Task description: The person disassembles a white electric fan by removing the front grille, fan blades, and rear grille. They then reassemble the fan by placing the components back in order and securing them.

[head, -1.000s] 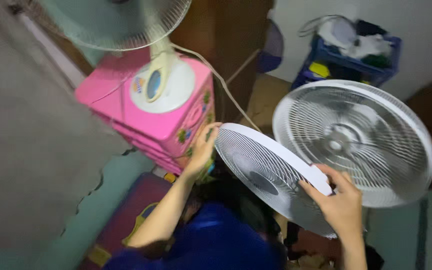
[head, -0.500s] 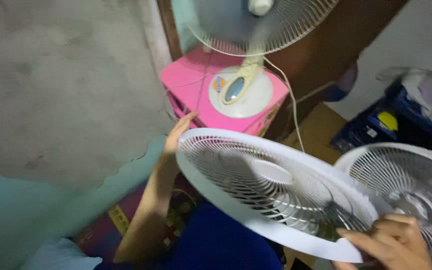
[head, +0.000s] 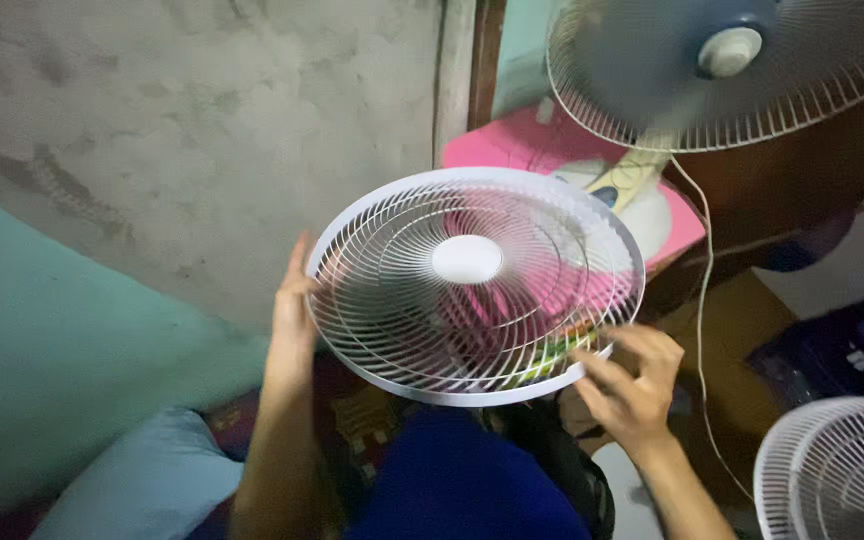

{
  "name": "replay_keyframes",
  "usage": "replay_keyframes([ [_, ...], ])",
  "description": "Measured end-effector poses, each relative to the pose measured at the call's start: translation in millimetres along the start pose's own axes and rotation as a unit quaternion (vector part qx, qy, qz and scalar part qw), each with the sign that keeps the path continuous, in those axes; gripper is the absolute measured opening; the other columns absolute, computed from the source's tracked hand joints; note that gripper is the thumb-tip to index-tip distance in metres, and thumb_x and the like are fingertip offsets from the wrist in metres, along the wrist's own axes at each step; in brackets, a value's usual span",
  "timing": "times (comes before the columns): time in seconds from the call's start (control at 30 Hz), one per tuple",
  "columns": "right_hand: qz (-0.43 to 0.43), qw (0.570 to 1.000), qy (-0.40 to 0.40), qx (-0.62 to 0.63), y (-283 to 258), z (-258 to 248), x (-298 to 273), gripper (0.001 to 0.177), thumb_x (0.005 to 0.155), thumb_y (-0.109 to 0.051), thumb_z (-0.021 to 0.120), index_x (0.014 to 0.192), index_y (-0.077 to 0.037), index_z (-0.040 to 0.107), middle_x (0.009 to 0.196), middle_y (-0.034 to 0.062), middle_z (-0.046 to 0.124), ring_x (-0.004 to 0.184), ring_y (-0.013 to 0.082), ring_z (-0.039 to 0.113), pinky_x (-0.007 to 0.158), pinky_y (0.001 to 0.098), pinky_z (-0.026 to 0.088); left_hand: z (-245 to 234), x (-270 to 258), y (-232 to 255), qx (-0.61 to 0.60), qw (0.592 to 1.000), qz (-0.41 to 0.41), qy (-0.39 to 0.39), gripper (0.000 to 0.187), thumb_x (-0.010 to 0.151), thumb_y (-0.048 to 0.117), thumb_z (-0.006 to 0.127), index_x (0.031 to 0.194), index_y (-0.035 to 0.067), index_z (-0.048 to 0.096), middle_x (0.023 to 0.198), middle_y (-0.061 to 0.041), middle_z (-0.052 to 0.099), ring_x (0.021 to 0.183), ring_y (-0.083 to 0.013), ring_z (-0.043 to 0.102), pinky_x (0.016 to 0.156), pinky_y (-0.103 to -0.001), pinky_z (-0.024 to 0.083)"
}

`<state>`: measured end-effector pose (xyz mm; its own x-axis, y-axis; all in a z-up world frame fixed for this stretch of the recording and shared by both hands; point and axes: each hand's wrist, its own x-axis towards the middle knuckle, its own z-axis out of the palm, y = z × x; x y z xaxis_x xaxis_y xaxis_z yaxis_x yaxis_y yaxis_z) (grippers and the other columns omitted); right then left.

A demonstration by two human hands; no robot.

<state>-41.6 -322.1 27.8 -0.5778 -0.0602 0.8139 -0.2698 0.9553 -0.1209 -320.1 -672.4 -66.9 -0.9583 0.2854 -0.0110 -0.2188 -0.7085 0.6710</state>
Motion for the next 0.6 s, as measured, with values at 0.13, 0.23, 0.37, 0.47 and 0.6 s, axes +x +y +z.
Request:
replay_keyframes([
  [0.13,0.315,0.871,0.074,0.369,-2,38,-27,0.092,0.08,-0.01,0.077,0.158,-0.014,0.028,0.157,0.0168,0.035,0.138,0.0357,0.042,0.108,0.0478,0.046,-11,-8,-26,-0.139,0.989,0.013,-0.053,0.084,0.094,0.011,0.054,0.167,-0.005,0.016,0.156,-0.028,0.041,0.135,-0.039,0.053,0.111,-0.048,0.048],
  [0.23,0.552,0.626,0.109,0.539,-4,42,-47,0.099,0.077,-0.003,0.054,0.165,-0.021,0.011,0.156,0.0077,0.044,0.124,0.0368,0.062,0.09,0.0501,0.053,-7,-14,-26,-0.015,0.997,0.075,-0.021,0.094,0.078,0.008,0.05,0.165,-0.003,0.017,0.157,-0.026,0.042,0.138,-0.0331,0.052,0.114,-0.042,0.048],
  [0.37,0.574,0.569,0.077,0.583,-12,54,-69,0.085,0.083,0.001,0.047,0.163,-0.01,0.021,0.152,0.0245,0.048,0.117,0.0356,0.063,0.087,0.049,0.059,-11,-32,0,-0.011,0.99,0.14,-0.031,0.114,0.056,0.0,0.048,0.166,0.001,0.02,0.157,-0.027,0.043,0.137,-0.0358,0.052,0.113,-0.043,0.042],
  [0.47,0.545,0.569,0.031,0.615,-11,62,-78,0.084,0.083,-0.003,0.052,0.162,-0.005,0.024,0.152,0.0254,0.048,0.12,0.0342,0.062,0.089,0.0435,0.058,-8,-31,29,-0.063,0.98,0.18,-0.052,0.113,0.057,-0.001,0.05,0.167,0.001,0.024,0.158,-0.029,0.041,0.144,-0.0399,0.048,0.123,-0.045,0.039],
  [0.6,0.468,0.72,0.028,0.512,-8,50,-87,0.082,0.089,-0.01,0.059,0.162,-0.004,0.022,0.158,0.0184,0.044,0.136,0.0256,0.05,0.105,0.0349,0.042,21,-24,52,-0.077,0.964,0.219,-0.128,0.095,0.06,-0.003,0.043,0.155,-0.008,0.045,0.156,-0.033,0.038,0.149,-0.0375,0.038,0.127,-0.041,0.029],
])
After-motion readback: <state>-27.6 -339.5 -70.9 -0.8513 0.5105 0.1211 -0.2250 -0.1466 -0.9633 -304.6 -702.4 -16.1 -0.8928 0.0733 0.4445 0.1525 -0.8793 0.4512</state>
